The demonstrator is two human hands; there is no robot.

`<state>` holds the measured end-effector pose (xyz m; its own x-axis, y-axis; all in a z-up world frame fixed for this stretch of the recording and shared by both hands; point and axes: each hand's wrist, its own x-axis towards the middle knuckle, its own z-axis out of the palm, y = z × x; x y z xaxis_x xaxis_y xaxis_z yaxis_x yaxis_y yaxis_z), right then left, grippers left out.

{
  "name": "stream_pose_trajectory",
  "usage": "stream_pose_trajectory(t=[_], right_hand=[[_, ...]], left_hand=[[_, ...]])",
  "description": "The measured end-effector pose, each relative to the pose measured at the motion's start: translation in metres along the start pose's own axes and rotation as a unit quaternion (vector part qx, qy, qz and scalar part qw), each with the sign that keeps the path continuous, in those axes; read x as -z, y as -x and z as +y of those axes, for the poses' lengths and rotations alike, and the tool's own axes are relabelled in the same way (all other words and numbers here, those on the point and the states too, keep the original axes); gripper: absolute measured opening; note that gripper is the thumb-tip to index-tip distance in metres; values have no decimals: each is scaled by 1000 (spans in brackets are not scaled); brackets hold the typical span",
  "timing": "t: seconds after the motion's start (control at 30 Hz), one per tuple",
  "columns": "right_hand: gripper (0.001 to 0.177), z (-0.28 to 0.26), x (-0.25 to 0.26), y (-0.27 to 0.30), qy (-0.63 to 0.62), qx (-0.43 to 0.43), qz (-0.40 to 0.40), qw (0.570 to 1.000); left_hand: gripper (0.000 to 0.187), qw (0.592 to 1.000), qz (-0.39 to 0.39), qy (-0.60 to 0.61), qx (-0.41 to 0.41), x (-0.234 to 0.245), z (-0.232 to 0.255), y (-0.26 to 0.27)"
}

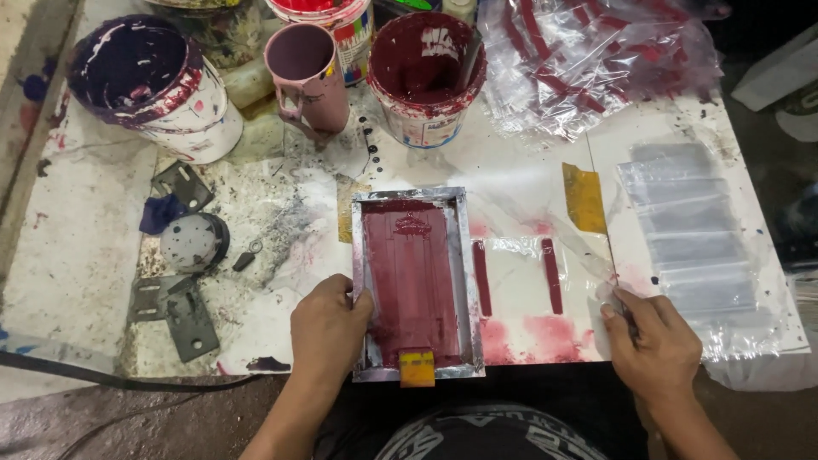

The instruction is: The person places a clear plastic sheet on a table and uses a squeegee to spread red ink across a rectangular screen printing frame. They repeatedly pull the squeegee through the ink to ensure even coverage before lifting the frame.

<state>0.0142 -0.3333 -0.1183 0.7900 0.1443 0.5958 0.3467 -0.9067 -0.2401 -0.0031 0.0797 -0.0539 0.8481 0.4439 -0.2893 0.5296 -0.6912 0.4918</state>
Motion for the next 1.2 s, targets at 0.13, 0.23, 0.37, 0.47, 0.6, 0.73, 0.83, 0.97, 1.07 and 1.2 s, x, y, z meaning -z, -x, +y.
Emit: stream_pose_trajectory(t=[0.13, 0.23, 0.37, 0.47, 0.6, 0.73, 0.83, 0.97, 1.07, 1.2], right_hand=[[19, 4, -2, 1, 2, 2, -5, 1000], [20, 5, -2, 1, -3, 10, -5, 1000], [20, 2, 1, -1, -15, 10, -7, 1000], [17, -1, 2, -3, -22, 13, -2, 1000], [19, 0, 2, -2, -13, 12, -4, 1000], [16, -4, 3, -5, -11, 15, 1, 1000], [17, -4, 3, -5, -22, 15, 4, 1000], [17, -3, 3, -4, -16, 14, 0, 1000], [16, -4, 4, -6, -19, 19, 1, 1000], [18, -5, 5, -7, -20, 22, -6, 1000]], left_hand=[[30, 1000, 7, -11, -9, -3, -1, -2], [30, 1000, -3, -13, 2, -2, 3, -2], [28, 1000, -1, -16, -3, -6, -1, -3], [27, 1000, 5, -16, -14, -5, -1, -1], [26, 1000, 11, -12, -25, -5, -3, -1], [26, 999, 22, -8, -36, -8, -6, -2], [29, 999, 17, -5, -35, -8, -5, -3], [32, 999, 10, -16, -28, -6, -2, -1], [32, 1000, 7, -14, -27, -6, -2, -1], [27, 999, 5, -12, -29, -7, -4, -3]])
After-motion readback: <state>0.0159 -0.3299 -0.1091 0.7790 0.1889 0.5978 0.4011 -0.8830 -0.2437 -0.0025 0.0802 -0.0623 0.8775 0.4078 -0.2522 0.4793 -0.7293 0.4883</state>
